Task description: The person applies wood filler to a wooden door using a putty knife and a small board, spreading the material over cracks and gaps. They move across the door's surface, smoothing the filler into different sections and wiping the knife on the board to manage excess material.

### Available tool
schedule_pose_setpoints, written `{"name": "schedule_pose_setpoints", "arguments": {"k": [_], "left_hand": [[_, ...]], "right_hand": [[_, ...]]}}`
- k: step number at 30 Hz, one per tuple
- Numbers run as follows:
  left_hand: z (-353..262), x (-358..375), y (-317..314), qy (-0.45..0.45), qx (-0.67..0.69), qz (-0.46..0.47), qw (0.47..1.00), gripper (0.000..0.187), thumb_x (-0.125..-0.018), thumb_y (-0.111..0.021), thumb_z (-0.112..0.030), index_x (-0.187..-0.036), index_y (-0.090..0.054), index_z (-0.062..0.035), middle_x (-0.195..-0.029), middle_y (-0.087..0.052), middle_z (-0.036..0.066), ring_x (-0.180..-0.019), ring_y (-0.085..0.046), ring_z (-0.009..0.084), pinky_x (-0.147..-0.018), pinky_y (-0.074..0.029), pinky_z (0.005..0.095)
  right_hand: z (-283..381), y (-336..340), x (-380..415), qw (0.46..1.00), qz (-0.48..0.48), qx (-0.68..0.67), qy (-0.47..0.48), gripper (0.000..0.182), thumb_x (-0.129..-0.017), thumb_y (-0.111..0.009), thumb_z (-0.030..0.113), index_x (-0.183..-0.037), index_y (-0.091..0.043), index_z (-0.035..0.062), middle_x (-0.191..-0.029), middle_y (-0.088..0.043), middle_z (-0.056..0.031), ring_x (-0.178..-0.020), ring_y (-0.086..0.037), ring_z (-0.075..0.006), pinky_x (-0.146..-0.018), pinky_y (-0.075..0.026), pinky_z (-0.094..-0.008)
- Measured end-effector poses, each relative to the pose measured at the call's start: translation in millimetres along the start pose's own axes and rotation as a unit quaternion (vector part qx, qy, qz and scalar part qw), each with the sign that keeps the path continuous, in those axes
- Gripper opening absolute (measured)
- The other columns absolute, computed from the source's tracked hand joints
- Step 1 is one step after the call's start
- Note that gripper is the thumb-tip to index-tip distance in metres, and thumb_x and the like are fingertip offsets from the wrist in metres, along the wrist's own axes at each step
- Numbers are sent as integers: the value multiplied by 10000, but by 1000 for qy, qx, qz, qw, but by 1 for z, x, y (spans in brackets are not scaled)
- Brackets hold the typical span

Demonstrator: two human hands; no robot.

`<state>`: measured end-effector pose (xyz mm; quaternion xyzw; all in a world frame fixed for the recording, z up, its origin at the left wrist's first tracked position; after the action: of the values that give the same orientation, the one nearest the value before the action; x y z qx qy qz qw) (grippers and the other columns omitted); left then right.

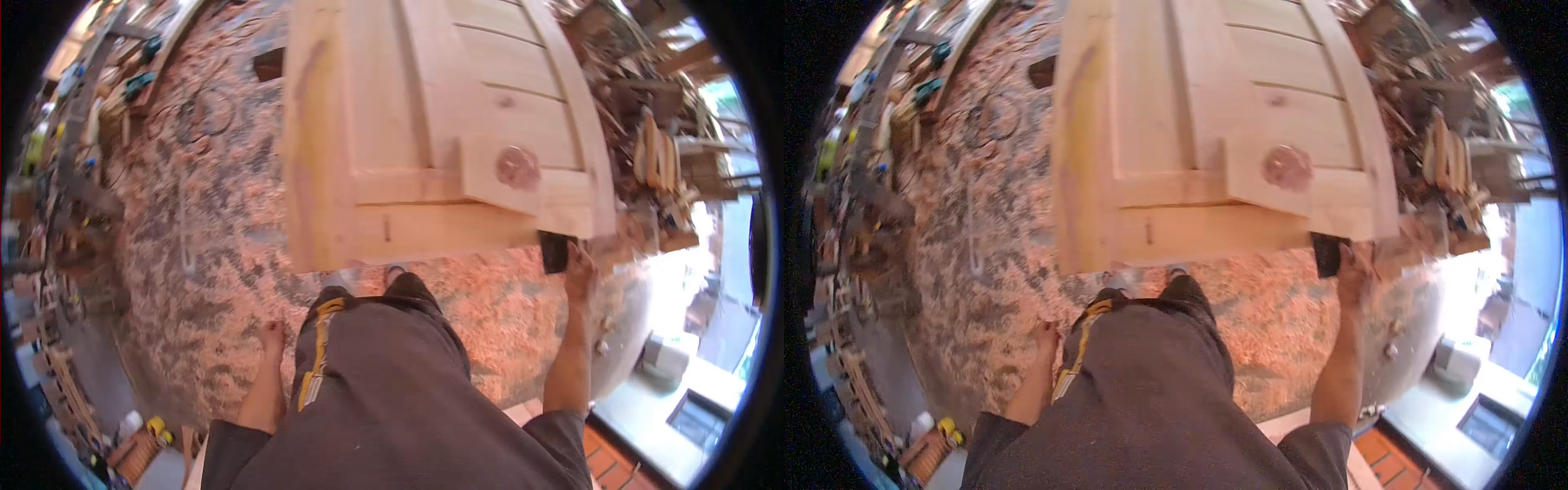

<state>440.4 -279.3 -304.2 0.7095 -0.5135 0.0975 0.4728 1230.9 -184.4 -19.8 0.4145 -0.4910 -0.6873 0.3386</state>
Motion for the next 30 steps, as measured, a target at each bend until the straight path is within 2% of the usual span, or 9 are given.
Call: {"name": "schedule_pose_setpoints", "arguments": {"k": [1,7,14,20,21,24,25,28,30], "left_hand": [[-4,19,-8,78,49,56,994,308,-967,-668,-273,-877,-681,22,-651,-597,62,-627,-607,153,-561,-474,333],[-70,37,-10,1,5,98,995,296,-968,-668,-251,-994,-686,43,-766,-685,91,-644,-631,161,-579,-493,313],[-119,19,-36,-69,64,110,989,286,-982,-644,-234,-1037,-684,44,-849,-701,109,-746,-662,185,-687,-540,327],[-91,16,-31,-19,77,94,992,281,-987,-656,-255,-1027,-687,21,-843,-683,95,-744,-653,175,-687,-551,320],[-75,15,-31,-19,80,91,992,279,-985,-661,-257,-1020,-687,19,-843,-680,93,-741,-651,173,-683,-552,322],[-32,5,-37,-8,94,90,991,253,-965,-685,-241,-993,-687,10,-834,-676,89,-738,-654,172,-660,-550,321],[-16,1,-41,-7,96,83,992,245,-962,-686,-235,-992,-689,9,-831,-677,88,-736,-656,174,-658,-549,319],[-19,9,-28,-14,70,63,995,230,-935,-689,-204,-1008,-705,14,-785,-682,92,-715,-666,180,-660,-548,334],[-20,4,-30,-16,62,39,997,241,-926,-687,-198,-1015,-707,25,-762,-680,93,-700,-665,178,-654,-544,344]], "right_hand": [[-3,-3,3,998,18,-51,-18,382,-1010,-610,355,-1099,-711,-2,-880,-694,-218,-819,-671,-323,-752,-511,-404],[18,-19,3,971,166,-156,-78,277,-881,-622,85,-1124,-687,-32,-969,-694,-187,-906,-656,-338,-814,-504,-416],[60,-34,-6,980,161,-116,2,386,-819,-579,19,-1184,-699,-13,-918,-752,-174,-799,-723,-264,-783,-562,-355],[92,-30,9,934,309,-151,-102,347,-841,-646,112,-1174,-740,131,-966,-732,-209,-870,-727,-279,-779,-555,-403],[105,-27,13,945,290,-142,-43,368,-838,-554,2,-1174,-703,-10,-828,-722,-117,-740,-654,-142,-696,-524,-283],[126,-23,27,936,301,-158,-95,368,-810,-644,125,-1166,-737,111,-931,-726,-211,-857,-721,-297,-763,-550,-376],[148,-10,28,949,286,-132,-11,378,-824,-624,81,-1186,-728,98,-998,-730,-215,-907,-722,-283,-817,-557,-355],[188,-12,34,911,323,-253,41,358,-856,-596,27,-1190,-721,62,-1129,-722,-181,-1014,-706,-270,-903,-553,-366],[212,-34,32,778,363,-492,-144,394,-861,-614,-23,-1251,-660,15,-1223,-684,-123,-1116,-672,-251,-964,-546,-385]]}}
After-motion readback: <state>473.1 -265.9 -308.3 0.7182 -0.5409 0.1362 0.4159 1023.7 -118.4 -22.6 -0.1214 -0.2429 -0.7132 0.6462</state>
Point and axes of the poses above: each hand's wrist, its own x-axis away from the middle knuckle, its own y-axis out of the back of the hand, z = x × y, the point moved 4 cm from there along -x, towards the middle knuckle
